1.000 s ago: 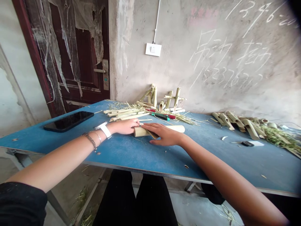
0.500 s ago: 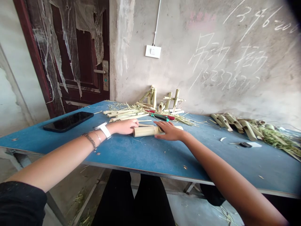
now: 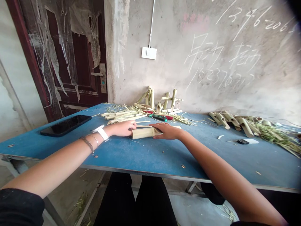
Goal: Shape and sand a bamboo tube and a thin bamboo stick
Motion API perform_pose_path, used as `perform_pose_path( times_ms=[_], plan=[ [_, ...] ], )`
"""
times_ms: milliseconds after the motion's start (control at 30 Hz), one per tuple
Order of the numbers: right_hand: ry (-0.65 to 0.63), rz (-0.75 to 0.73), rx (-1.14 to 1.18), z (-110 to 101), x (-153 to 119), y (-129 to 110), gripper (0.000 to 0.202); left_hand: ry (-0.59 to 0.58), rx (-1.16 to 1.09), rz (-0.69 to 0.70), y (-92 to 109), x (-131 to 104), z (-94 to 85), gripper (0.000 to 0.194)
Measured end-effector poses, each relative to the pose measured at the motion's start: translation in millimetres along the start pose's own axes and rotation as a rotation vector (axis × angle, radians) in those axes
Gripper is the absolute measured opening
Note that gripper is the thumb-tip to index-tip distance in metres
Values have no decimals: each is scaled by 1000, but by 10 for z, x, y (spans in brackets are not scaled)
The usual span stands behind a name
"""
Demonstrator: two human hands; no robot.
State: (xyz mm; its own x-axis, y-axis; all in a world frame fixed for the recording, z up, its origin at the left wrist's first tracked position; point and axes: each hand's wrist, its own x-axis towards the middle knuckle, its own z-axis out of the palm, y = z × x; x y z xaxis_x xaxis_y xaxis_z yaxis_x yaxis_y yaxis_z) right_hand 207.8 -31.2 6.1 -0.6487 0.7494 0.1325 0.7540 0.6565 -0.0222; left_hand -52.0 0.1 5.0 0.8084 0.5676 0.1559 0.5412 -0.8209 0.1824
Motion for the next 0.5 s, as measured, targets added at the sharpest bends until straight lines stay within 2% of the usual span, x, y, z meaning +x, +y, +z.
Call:
perform_pose_path(
  times_ms=[133, 233, 300, 433, 500],
  plan=[
    [-92, 200, -20, -73, -99, 269, 68, -6, -57, -18, -8, 6, -8, 17],
    [-84, 250, -54, -73, -108, 238, 69, 5, -86, 1, -27, 14, -1, 18],
    [-41, 178, -44, -44, -74, 94, 69, 16, -84, 16, -39, 17, 7, 19],
    [104, -71, 8, 34, 12, -328, 70, 52, -58, 29, -32, 12, 19, 19],
    [133, -181, 21, 58, 40, -485, 71, 70, -76, 9, -17, 6, 18, 18]
  ],
)
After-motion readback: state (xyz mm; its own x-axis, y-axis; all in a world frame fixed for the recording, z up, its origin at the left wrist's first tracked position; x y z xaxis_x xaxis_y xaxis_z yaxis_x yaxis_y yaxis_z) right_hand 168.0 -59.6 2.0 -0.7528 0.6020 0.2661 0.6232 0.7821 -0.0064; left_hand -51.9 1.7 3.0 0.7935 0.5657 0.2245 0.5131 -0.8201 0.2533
